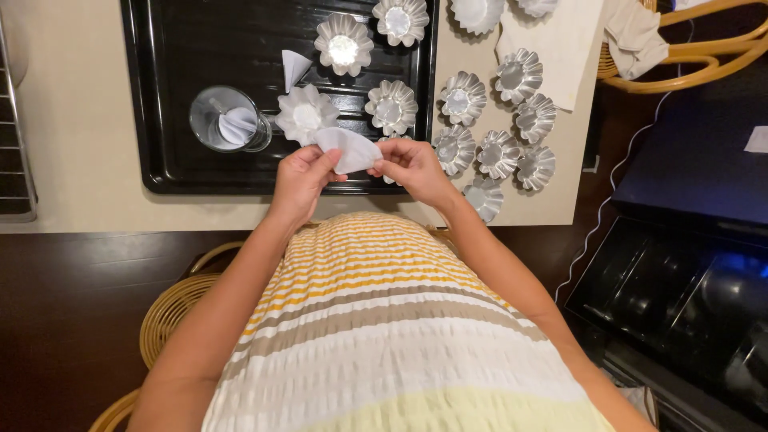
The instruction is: Placing paper liners into metal baking molds on a tray.
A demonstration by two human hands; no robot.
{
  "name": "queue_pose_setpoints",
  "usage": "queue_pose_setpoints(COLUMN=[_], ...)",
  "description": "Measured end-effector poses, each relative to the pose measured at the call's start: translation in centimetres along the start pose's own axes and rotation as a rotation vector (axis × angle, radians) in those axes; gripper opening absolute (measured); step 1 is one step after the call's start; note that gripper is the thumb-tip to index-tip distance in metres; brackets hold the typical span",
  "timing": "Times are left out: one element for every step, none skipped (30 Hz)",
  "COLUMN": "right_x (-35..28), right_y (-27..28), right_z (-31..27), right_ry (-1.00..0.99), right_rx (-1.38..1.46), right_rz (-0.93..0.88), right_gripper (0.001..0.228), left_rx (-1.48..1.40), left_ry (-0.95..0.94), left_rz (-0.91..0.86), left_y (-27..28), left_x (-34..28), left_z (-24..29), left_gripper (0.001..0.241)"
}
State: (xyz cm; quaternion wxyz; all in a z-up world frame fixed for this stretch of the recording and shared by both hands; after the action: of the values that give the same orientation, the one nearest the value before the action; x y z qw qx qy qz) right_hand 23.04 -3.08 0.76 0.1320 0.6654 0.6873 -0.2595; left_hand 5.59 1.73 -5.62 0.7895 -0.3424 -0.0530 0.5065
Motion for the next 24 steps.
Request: queue_pose_setpoints(right_x=[-0.1, -0.1, 0.0, 0.0, 0.1, 0.3, 0.4, 0.5, 0.7, 0.9, 0.9, 0.8, 0.6, 0.7, 0.9, 1.0, 1.4, 1.9, 2.4, 2.7, 2.9, 3.0, 3.2, 3.5], right_y=[0.1, 0.2, 0.4, 0.5, 0.4, 0.6, 0.8, 0.6, 0.7, 0.8, 0.8, 0.6, 0.2, 0.3, 0.2, 0.1, 0.3, 0.7, 1.2, 1.4, 1.7, 2.1, 2.1, 2.4], right_z=[0.2, 0.7, 0.8, 0.8, 1.1, 1.4, 1.6, 1.6, 1.8, 2.0, 1.7, 0.7, -0.3, -0.3, -0.2, -0.1, 0.6, 1.7, 2.6, 3.1, 3.4, 3.8, 3.9, 4.2], right_ry=[-0.028, -0.028, 0.024, 0.075, 0.075, 0.074, 0.074, 0.074, 0.045, 0.016, 0.016, 0.108, 0.202, 0.203, 0.204, 0.204, 0.203, 0.153, 0.106, 0.107, 0.133, 0.158, 0.159, 0.133], right_rx=[0.024, 0.024, -0.012, -0.049, -0.049, -0.033, -0.018, -0.019, -0.078, -0.137, -0.138, -0.28, -0.423, -0.423, -0.354, -0.284, -0.284, -0.193, -0.102, -0.103, -0.09, -0.076, -0.077, -0.086], right_rz=[0.027, 0.029, 0.04, 0.051, 0.052, 0.087, 0.121, 0.121, 0.172, 0.223, 0.225, 0.25, 0.272, 0.273, 0.212, 0.151, 0.148, 0.131, 0.115, 0.114, 0.136, 0.158, 0.158, 0.205], right_gripper=[0.022, 0.022, 0.018, 0.015, 0.015, 0.013, 0.012, 0.012, 0.013, 0.016, 0.016, 0.018, 0.02, 0.02, 0.017, 0.014, 0.014, 0.015, 0.016, 0.016, 0.019, 0.022, 0.022, 0.022], left_rx=[-0.036, -0.037, -0.023, -0.01, -0.01, -0.011, -0.012, -0.013, 0.048, 0.109, 0.108, 0.36, 0.613, 0.613, 0.772, 0.932, 0.932, 0.976, 1.019, 1.019, 1.042, 1.066, 1.066, 0.992], left_ry=[-0.019, -0.018, -0.039, -0.059, -0.058, -0.034, -0.012, -0.012, -0.04, -0.067, -0.067, -0.224, -0.383, -0.384, -0.444, -0.504, -0.503, -0.539, -0.578, -0.579, -0.572, -0.565, -0.567, -0.472], left_rz=[0.027, 0.026, 0.032, 0.039, 0.038, 0.045, 0.052, 0.051, 0.033, 0.015, 0.013, -0.025, -0.061, -0.061, -0.108, -0.155, -0.153, -0.212, -0.274, -0.273, -0.269, -0.264, -0.264, -0.222], left_y=[0.4, 0.1, -0.1, -0.3, -0.6, -0.9, -1.2, -1.0, -0.8, -0.7, -1.1, -1.7, -2.5, -2.4, -2.8, -3.2, -3.4, -4.1, -4.9, -4.7, -4.5, -4.2, -4.1, -3.4], left_x=[0.1, 0.2, 0.4, 0.5, 0.6, 0.7, 0.7, 0.8, 0.9, 1.0, 0.8, 0.7, 0.3, 0.3, 0.2, 0.1, -0.2, -0.7, -1.0, -0.9, -0.9, -0.8, -0.6, -0.1], left_z=[-0.5, -0.4, -0.1, 0.2, 0.9, 1.4, 1.8, 1.5, 1.4, 1.3, 2.0, 4.0, 5.9, 6.3, 7.0, 7.6, 8.3, 8.9, 9.5, 9.4, 9.1, 8.8, 8.6, 7.9], left_gripper=[0.018, 0.018, 0.02, 0.023, 0.023, 0.031, 0.04, 0.04, 0.05, 0.061, 0.061, 0.066, 0.072, 0.072, 0.065, 0.058, 0.058, 0.05, 0.042, 0.042, 0.034, 0.027, 0.027, 0.022])
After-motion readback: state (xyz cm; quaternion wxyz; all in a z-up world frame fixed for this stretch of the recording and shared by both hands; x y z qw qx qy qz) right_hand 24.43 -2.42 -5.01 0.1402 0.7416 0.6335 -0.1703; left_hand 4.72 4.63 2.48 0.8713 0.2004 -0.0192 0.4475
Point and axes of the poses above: each hand's wrist, its own x-axis towards the middle knuckle, its own y-axis out of the back of the hand, z = x × y, the point moved 8 cm from there along x, towards the middle knuckle, and after that the axes turned 11 degrees about -y, right-handed, at the moved point
